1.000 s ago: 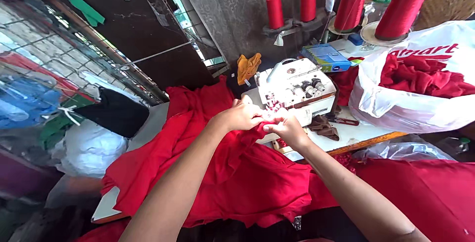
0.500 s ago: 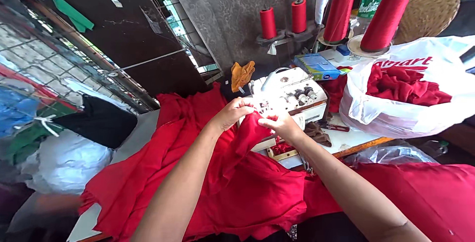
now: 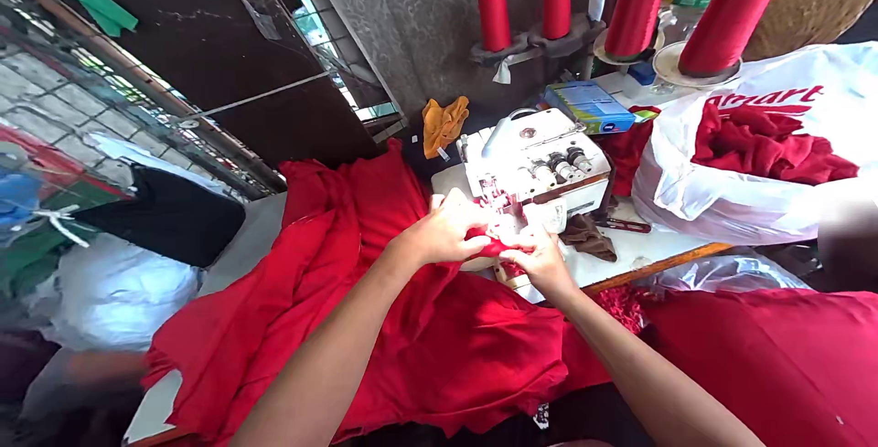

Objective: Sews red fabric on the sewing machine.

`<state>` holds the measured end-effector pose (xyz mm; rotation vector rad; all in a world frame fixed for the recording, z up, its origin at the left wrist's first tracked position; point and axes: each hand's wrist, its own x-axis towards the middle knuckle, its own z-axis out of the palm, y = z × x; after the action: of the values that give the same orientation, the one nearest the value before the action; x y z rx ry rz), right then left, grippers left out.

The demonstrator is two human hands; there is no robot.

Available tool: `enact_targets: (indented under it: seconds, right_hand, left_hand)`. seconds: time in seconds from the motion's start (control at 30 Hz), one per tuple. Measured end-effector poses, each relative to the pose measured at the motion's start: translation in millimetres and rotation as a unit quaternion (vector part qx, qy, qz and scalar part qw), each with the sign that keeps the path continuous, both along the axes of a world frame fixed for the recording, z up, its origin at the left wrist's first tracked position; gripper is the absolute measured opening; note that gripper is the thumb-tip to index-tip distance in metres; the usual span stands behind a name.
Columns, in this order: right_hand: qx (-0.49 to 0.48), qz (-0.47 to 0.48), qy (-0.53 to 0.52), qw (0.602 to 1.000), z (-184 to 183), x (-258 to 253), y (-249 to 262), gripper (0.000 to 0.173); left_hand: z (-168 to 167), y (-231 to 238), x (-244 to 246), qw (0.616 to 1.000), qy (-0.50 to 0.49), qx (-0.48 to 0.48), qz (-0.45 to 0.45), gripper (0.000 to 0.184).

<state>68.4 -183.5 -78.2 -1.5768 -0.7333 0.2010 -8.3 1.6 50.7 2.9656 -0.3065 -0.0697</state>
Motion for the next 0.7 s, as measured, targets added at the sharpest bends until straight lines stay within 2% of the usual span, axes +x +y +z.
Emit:
enact_targets:
  seconds: [0.1,0.23,0.3,0.37,0.53,0.6,0.7]
  right_hand:
    - [-0.042,-0.009,-0.023,0.999,18.2,15.1,9.8,0.023]
    - [-0.124,-0.002,-0.05,0.991,29.7,20.8,11.7,0.03]
    - [-0.141,0.004,-0.06,0.988,35.1,20.9,10.2,0.029]
    - [-0.124,0.033,-0.051,0.99,42.5,22.8,8.6,0.027]
    - [-0.06,0.12,-0.078,0.988,62.6,24.1,4.0,0.025]
    - [-0.057,0.115,-0.096,0.987,70.4,17.6,0.1,0.023]
    - [-0.058,0.082,-0.132,0.986,64.9,13.1,-6.8,0.019]
  left_hand:
    - [13.1,6.2,4.2,0.99,-0.069,0.098,0.076,0.025]
    - [31.2,1.8,7.1,0.974,-0.059,0.173,0.133,0.022]
    - [36.9,-6.1,3.3,0.983,-0.091,0.119,0.101,0.02]
    - [42.3,-12.1,-1.3,0.993,-0.096,-0.001,0.069,0.018]
    - [30.8,-16.0,-4.2,0.974,-0.076,-0.211,0.042,0.016]
    - [28.0,-20.3,-3.7,0.968,-0.068,-0.238,0.03,0.017]
    - [22.8,-22.5,-1.6,0.974,-0.075,-0.212,-0.011,0.018]
